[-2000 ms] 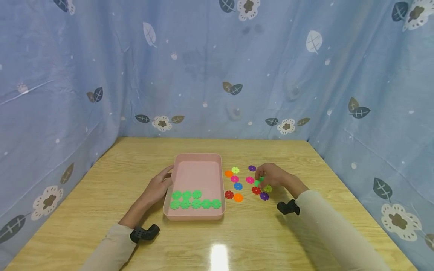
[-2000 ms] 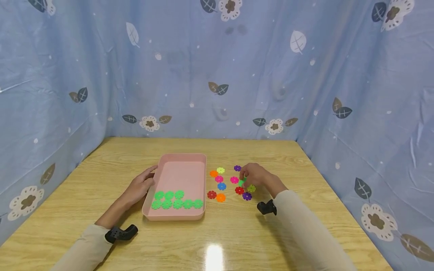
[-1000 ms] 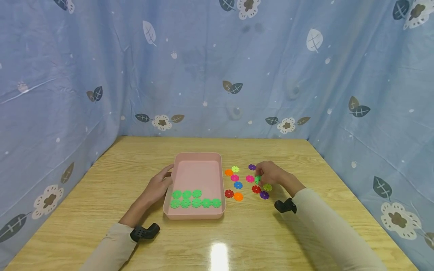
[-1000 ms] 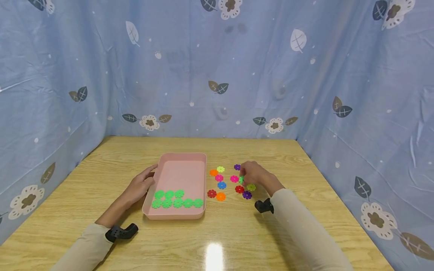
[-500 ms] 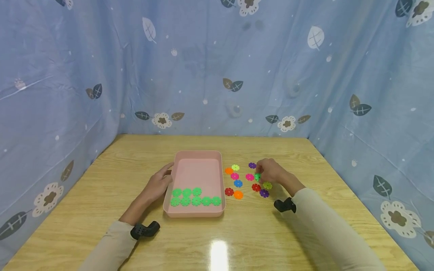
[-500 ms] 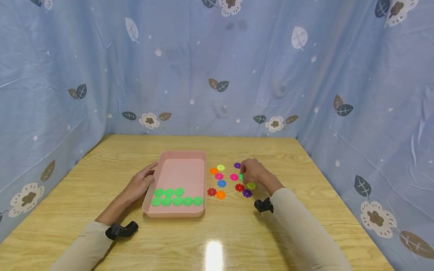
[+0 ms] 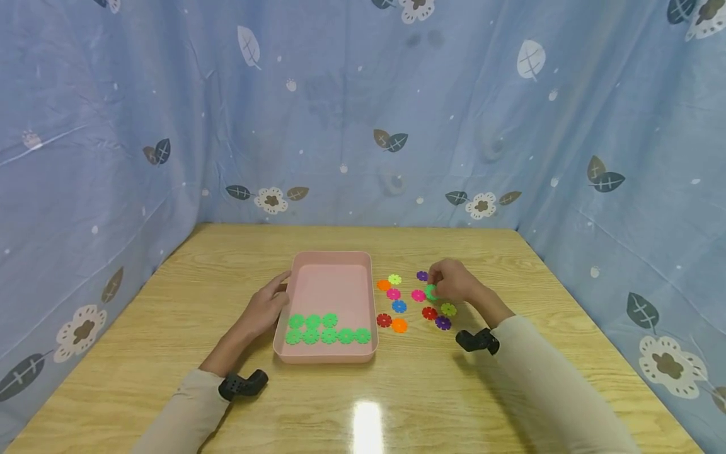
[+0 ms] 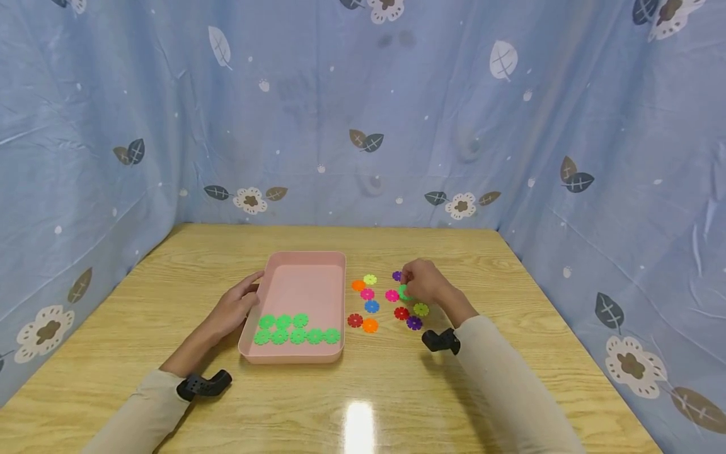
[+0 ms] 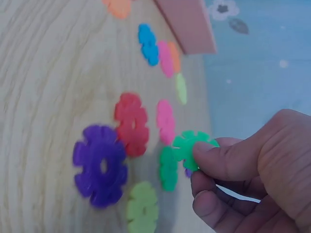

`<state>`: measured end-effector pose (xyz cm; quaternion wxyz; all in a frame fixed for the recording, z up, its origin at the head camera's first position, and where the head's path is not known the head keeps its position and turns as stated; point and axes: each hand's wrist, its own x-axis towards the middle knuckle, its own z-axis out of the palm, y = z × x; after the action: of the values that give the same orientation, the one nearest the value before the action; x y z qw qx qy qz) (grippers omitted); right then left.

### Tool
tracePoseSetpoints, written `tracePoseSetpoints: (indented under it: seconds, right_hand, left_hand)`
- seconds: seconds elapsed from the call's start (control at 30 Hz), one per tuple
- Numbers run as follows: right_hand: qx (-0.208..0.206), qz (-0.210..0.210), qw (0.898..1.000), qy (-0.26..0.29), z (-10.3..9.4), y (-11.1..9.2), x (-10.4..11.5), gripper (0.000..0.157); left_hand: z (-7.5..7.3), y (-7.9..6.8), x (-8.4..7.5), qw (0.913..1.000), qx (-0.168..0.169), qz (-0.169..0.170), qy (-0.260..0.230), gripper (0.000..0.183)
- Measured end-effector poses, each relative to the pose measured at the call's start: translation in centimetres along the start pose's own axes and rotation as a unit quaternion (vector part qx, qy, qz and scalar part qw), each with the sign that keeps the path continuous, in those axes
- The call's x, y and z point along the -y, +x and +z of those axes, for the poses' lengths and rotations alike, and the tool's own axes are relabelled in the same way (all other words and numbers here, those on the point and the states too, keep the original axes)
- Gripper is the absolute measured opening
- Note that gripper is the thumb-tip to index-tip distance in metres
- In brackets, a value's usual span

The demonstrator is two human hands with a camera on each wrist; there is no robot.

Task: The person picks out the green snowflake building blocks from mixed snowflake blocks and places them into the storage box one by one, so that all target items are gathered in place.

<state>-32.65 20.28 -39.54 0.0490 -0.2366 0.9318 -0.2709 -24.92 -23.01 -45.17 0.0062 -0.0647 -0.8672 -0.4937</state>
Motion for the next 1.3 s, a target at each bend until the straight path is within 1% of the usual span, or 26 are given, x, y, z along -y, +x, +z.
tracePoseSetpoints:
  seconds: [0.13, 0.23, 0.43, 0.7, 0.8, 1.03, 1.13, 1.3]
  right_hand:
    - [-0.009, -0.009, 1.0, 0.014, -0.1, 0.2, 0.9, 0.014]
    - [-0.017, -0.016, 0.999, 0.025, 0.1, 0.4, 1.8, 0.013]
    - [-0.042, -0.036, 0.997, 0.053, 1.0, 0.8, 3.9, 0.008]
    - [-0.055, -0.062, 0.992, 0.099, 2.2, 1.5, 6.5, 0.004]
    - [-0.05, -0.07, 0.991, 0.105, 2.6, 1.7, 7.4, 0.004]
    - [-0.046, -0.086, 0.991, 0.093, 3.9, 2.4, 8.9, 0.003]
    - [-0.035, -0.098, 0.99, 0.096, 4.3, 2.6, 9.5, 0.002]
    - [-0.011, -0.1, 0.99, 0.101, 5.1, 3.1, 10.5, 0.007]
  left_hand:
    - [0.0, 0.1, 0.1, 1.0, 0.004, 0.0, -0.003, 0.064]
    - [-0.1, 0.1, 0.2, 1.0, 0.006, 0.0, -0.004, 0.064]
    - [0.0, 0.1, 0.0, 1.0, 0.005, -0.003, -0.002, 0.064]
    - [0.0, 0.1, -0.1, 1.0, -0.002, -0.006, 0.003, 0.065]
    - [0.0, 0.0, -0.1, 1.0, -0.003, -0.006, 0.005, 0.064]
    - [0.0, 0.1, -0.2, 0.9999, -0.005, 0.002, 0.011, 0.064]
    - [0.0, 0.0, -0.3, 0.9999, -0.004, 0.003, 0.012, 0.064]
    - [0.1, -0.1, -0.3, 1.0, -0.006, 0.0, 0.007, 0.065]
